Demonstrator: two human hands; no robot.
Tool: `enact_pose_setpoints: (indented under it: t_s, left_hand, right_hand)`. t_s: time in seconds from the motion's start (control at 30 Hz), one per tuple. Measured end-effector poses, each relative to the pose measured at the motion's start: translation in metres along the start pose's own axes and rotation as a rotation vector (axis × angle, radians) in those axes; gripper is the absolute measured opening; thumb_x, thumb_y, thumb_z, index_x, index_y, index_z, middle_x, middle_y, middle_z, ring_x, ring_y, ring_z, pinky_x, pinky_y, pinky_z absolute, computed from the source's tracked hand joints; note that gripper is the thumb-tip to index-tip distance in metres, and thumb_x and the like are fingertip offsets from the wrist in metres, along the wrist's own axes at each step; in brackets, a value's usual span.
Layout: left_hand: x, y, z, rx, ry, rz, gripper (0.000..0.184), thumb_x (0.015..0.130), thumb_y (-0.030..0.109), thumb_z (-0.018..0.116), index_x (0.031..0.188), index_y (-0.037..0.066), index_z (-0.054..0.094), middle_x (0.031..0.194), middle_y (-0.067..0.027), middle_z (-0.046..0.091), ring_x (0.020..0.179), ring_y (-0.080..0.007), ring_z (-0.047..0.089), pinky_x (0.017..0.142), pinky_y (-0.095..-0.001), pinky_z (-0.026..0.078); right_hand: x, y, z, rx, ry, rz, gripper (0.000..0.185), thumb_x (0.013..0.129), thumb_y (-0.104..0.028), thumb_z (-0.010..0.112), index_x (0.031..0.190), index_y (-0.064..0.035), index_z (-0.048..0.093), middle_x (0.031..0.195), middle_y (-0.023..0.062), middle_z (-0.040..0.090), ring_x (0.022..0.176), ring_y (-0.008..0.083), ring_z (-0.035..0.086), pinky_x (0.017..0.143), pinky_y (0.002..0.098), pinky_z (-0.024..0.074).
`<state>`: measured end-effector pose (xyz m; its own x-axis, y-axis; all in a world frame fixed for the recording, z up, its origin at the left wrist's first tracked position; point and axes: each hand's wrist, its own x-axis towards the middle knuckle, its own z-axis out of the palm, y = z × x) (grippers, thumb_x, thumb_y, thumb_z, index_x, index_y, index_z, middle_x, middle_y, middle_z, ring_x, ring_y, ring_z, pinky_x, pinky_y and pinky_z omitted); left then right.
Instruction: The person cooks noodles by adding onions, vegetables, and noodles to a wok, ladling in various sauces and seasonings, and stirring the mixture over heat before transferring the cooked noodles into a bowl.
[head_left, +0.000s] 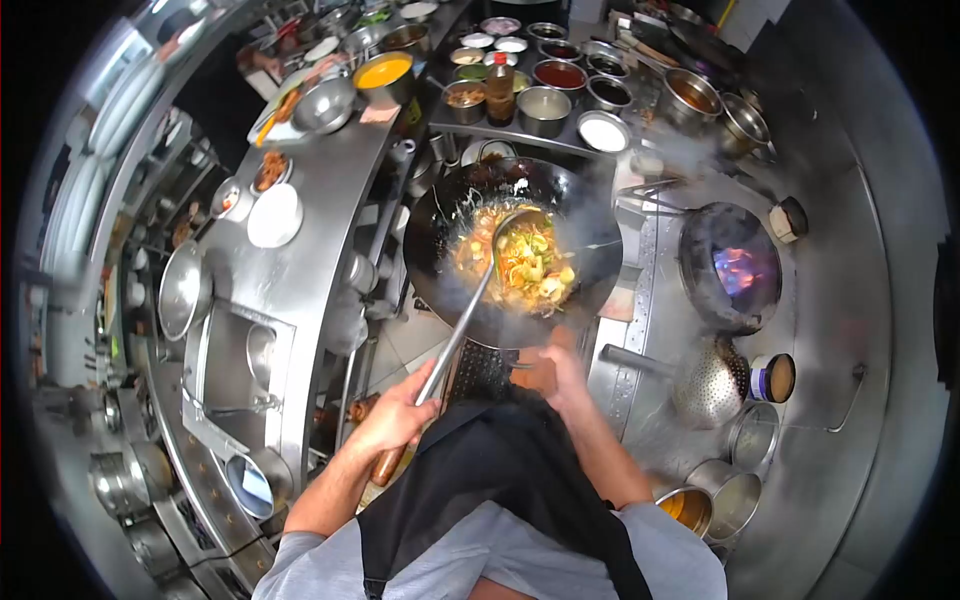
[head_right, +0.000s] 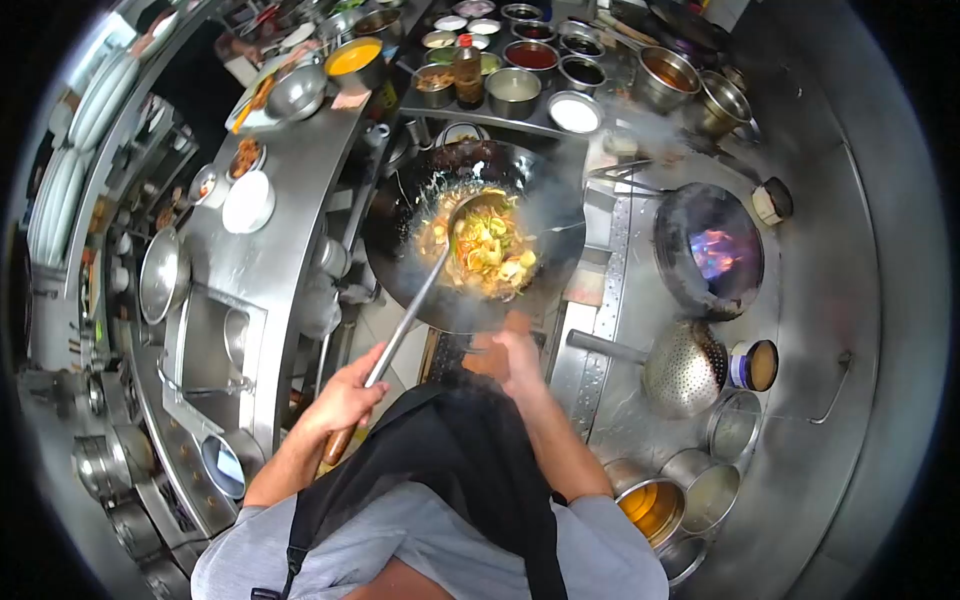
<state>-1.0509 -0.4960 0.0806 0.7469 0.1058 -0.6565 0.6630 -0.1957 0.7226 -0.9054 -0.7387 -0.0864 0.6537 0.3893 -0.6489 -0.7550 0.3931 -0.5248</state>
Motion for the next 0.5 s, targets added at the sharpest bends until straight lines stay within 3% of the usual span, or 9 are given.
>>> enact_pose_setpoints:
  t_s: [0.03,0.07,0.13,0.23,0.27,0.33,0.37,0.5]
  left_hand:
    - [-0.01,-0.008,-0.004,0.08,0.079,0.009,0.07,0.094,0.013,0.062,0.157,0.011,0.031,0.102,-0.0089,0.068,0.054,-0.0099,0.054,0.048,-0.0279,0.049]
    - [-0.024,-0.001,-0.008,0.115,0.139,-0.001,0.069,0.094,0.013,0.062,0.156,0.011,0.031,0.119,-0.0136,0.067,0.053,-0.0099,0.052,0.047,-0.0284,0.048]
    - [-0.039,-0.002,-0.023,0.19,0.164,-0.106,0.067,0.094,0.015,0.062,0.155,0.01,0.034,0.136,-0.0195,0.06,0.066,-0.02,0.067,0.06,-0.034,0.056]
    - [-0.03,-0.031,-0.042,0.392,0.41,0.197,0.067,0.092,0.017,0.062,0.154,0.014,0.035,0.117,-0.0282,0.066,0.109,-0.0427,0.065,0.095,-0.0452,0.051]
    - [-0.028,-0.028,-0.047,0.481,0.488,0.252,0.068,0.092,0.017,0.062,0.154,0.015,0.035,0.112,-0.0286,0.067,0.106,-0.044,0.065,0.093,-0.047,0.052]
    - [-0.02,-0.015,-0.059,0.581,0.521,0.103,0.07,0.091,0.018,0.063,0.154,0.014,0.033,0.106,-0.0295,0.067,0.103,-0.0459,0.065,0.089,-0.0504,0.052]
    - [-0.004,-0.03,-0.069,0.631,0.558,0.16,0.07,0.09,0.018,0.062,0.154,0.016,0.034,0.1,-0.0285,0.069,0.099,-0.0464,0.066,0.086,-0.0521,0.051]
    - [0.037,-0.062,-0.082,0.639,0.549,0.198,0.069,0.09,0.016,0.061,0.154,0.02,0.036,0.104,-0.0282,0.069,0.099,-0.0438,0.066,0.089,-0.0486,0.051]
  right_hand:
    - [-0.005,0.006,0.002,-0.012,-0.002,0.007,0.03,0.083,-0.013,0.06,0.107,0.0053,0.059,0.099,0.0181,0.066,0.088,0.0322,0.068,0.077,0.0476,0.0593]
    - [-0.01,0.01,0.005,-0.025,-0.005,0.01,0.031,0.083,-0.013,0.06,0.108,0.0055,0.059,0.099,0.0182,0.066,0.088,0.032,0.068,0.077,0.0475,0.0592]
    - [-0.018,0.014,0.013,-0.028,-0.051,0.033,0.03,0.083,-0.012,0.06,0.107,0.0051,0.059,0.098,0.0175,0.065,0.087,0.0317,0.068,0.076,0.0481,0.0593]
    - [-0.022,0.022,0.016,-0.054,-0.106,0.056,0.028,0.083,-0.012,0.06,0.106,0.0043,0.059,0.096,0.0165,0.065,0.085,0.0313,0.068,0.075,0.0485,0.0597]
    - [-0.022,0.023,0.017,-0.068,-0.124,0.062,0.027,0.083,-0.012,0.06,0.106,0.0039,0.058,0.095,0.0161,0.065,0.085,0.0311,0.068,0.075,0.0486,0.0599]
    - [-0.025,0.024,0.02,-0.1,-0.166,0.068,0.03,0.084,-0.013,0.059,0.108,0.0049,0.057,0.097,0.0168,0.064,0.084,0.0315,0.069,0.073,0.0485,0.0603]
    - [-0.026,0.024,0.023,-0.117,-0.187,0.07,0.031,0.084,-0.013,0.059,0.109,0.0054,0.056,0.098,0.0172,0.064,0.084,0.0318,0.069,0.073,0.0485,0.0605]
    - [-0.028,0.023,0.029,-0.202,-0.21,0.032,0.036,0.084,-0.014,0.058,0.113,0.0074,0.054,0.101,0.0186,0.064,0.084,0.0327,0.068,0.071,0.0487,0.0608]
